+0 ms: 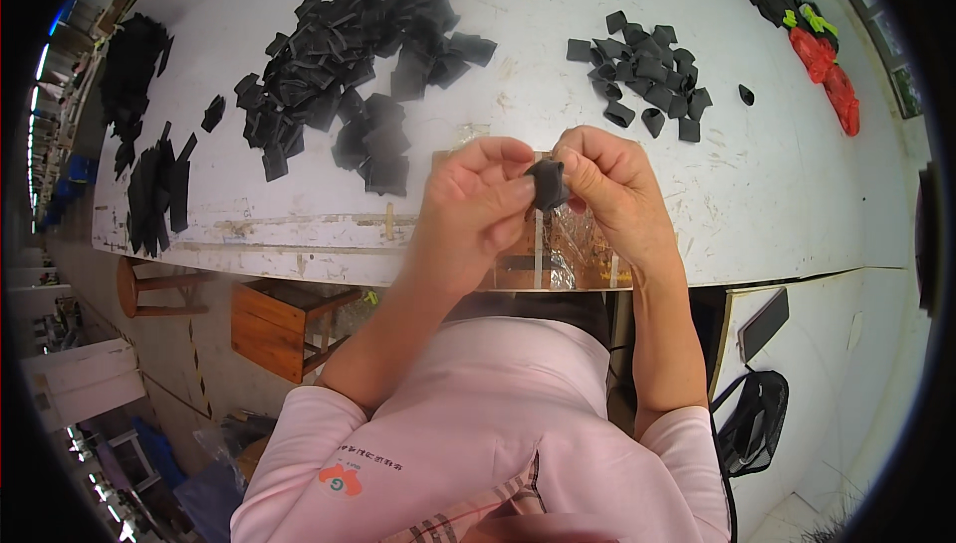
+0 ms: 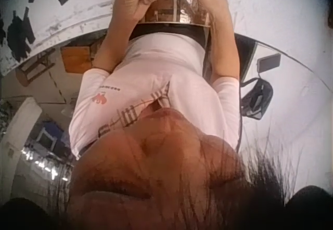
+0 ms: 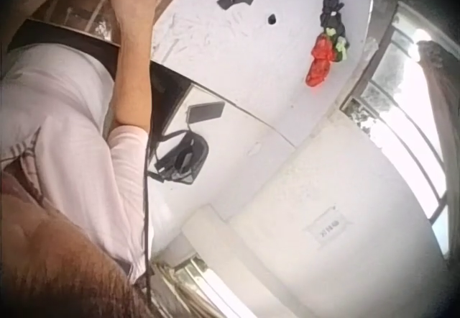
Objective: Manually assembling small black rubber components at a industrial workbench.
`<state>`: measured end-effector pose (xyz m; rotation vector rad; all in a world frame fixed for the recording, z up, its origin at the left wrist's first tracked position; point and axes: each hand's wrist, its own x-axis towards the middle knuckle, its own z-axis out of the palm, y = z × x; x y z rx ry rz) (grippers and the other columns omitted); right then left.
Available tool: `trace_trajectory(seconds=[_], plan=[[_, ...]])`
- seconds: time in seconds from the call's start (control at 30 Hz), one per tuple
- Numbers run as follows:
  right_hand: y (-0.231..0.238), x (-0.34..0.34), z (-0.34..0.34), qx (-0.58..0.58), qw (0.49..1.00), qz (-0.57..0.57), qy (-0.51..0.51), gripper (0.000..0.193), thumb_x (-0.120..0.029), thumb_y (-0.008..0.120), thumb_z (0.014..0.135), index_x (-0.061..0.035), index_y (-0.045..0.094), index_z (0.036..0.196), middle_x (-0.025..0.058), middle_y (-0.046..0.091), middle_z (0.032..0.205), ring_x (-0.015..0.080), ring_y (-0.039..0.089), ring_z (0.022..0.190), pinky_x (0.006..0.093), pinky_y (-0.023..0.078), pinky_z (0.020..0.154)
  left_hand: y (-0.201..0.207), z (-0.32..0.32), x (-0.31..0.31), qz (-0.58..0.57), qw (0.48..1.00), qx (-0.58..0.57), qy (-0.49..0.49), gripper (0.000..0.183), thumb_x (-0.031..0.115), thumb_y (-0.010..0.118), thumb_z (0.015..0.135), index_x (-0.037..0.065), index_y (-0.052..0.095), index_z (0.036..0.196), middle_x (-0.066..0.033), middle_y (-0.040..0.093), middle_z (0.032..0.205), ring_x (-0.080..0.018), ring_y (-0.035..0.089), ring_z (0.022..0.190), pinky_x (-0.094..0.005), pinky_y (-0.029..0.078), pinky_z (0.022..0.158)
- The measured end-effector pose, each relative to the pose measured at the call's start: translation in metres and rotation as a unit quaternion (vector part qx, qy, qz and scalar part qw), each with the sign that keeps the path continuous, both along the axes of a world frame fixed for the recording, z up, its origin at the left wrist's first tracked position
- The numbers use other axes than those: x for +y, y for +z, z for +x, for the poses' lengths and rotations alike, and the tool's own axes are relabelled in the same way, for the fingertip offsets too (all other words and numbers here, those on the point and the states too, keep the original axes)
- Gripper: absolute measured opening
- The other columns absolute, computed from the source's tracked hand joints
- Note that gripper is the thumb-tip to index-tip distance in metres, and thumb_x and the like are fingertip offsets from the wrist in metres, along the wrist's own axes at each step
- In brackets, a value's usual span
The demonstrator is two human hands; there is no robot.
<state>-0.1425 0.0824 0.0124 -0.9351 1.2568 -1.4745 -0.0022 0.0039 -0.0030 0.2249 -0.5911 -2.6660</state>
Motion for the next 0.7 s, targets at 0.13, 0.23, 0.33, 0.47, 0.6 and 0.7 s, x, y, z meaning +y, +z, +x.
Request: trace_trajectory(seconds=[0.13, 0.23, 0.33, 0.47, 0.6, 0.7], plan=[[0.000, 0.008, 0.009, 0.195, 0.965, -0.057, -0.165, 0.023, -0.022, 0.062, 0.077, -0.0004, 0.056, 0.082, 0.0016, 0.051, 0.068, 0.0092, 0.045, 0.059, 0.0213, 0.037, 0.052, 0.017, -0.010, 0.005, -0.427, 0.862, -0.147, 0.231, 0.035, -0.003, 0.057, 0.075, 0.001, 0.048, 0.109, -0.0050, 0.057, 0.083, -0.0119, 0.055, 0.072, -0.0204, 0.043, 0.063], [0.008, 0.016, 0.015, 0.277, 0.926, -0.150, -0.209, 0.027, -0.018, 0.067, 0.068, -0.0006, 0.056, 0.086, 0.0068, 0.053, 0.074, 0.0145, 0.049, 0.063, 0.0242, 0.040, 0.054, 0.017, -0.011, -0.007, -0.598, 0.750, -0.116, 0.257, 0.032, -0.006, 0.059, 0.071, 0.000, 0.054, 0.102, -0.0063, 0.058, 0.084, -0.0148, 0.056, 0.078, -0.0233, 0.044, 0.068], [0.010, 0.014, 0.019, 0.417, 0.872, -0.164, -0.197, 0.033, -0.009, 0.071, 0.060, -0.0017, 0.057, 0.089, 0.0094, 0.053, 0.078, 0.0211, 0.051, 0.065, 0.0289, 0.042, 0.054, 0.019, -0.010, -0.012, -0.631, 0.734, -0.083, 0.238, 0.022, -0.006, 0.060, 0.070, -0.001, 0.059, 0.091, -0.0077, 0.059, 0.082, -0.0152, 0.056, 0.075, -0.0233, 0.044, 0.066], [0.021, 0.011, 0.024, 0.485, 0.840, -0.151, -0.192, 0.031, -0.007, 0.069, 0.061, -0.0018, 0.057, 0.089, 0.0085, 0.053, 0.078, 0.0213, 0.051, 0.066, 0.0298, 0.042, 0.053, 0.017, -0.009, -0.012, -0.582, 0.761, -0.077, 0.274, 0.014, -0.006, 0.060, 0.071, -0.002, 0.058, 0.084, -0.0081, 0.058, 0.078, -0.0151, 0.055, 0.070, -0.0229, 0.044, 0.063], [0.018, 0.011, 0.029, 0.552, 0.787, -0.153, -0.230, 0.024, -0.004, 0.067, 0.062, -0.0016, 0.058, 0.085, 0.0079, 0.053, 0.077, 0.0216, 0.051, 0.066, 0.0304, 0.042, 0.053, 0.014, -0.005, -0.011, -0.588, 0.751, -0.083, 0.288, 0.010, -0.009, 0.057, 0.074, -0.005, 0.055, 0.083, -0.0098, 0.056, 0.080, -0.0161, 0.050, 0.074, -0.0247, 0.041, 0.067], [0.005, 0.012, 0.028, 0.509, 0.822, -0.138, -0.216, 0.020, -0.002, 0.064, 0.064, -0.0013, 0.058, 0.083, 0.0081, 0.054, 0.077, 0.0222, 0.051, 0.066, 0.0306, 0.043, 0.055, 0.010, -0.007, -0.008, -0.622, 0.713, -0.096, 0.309, 0.012, -0.005, 0.061, 0.071, 0.000, 0.058, 0.082, -0.0077, 0.057, 0.077, -0.0150, 0.054, 0.067, -0.0232, 0.043, 0.061]])
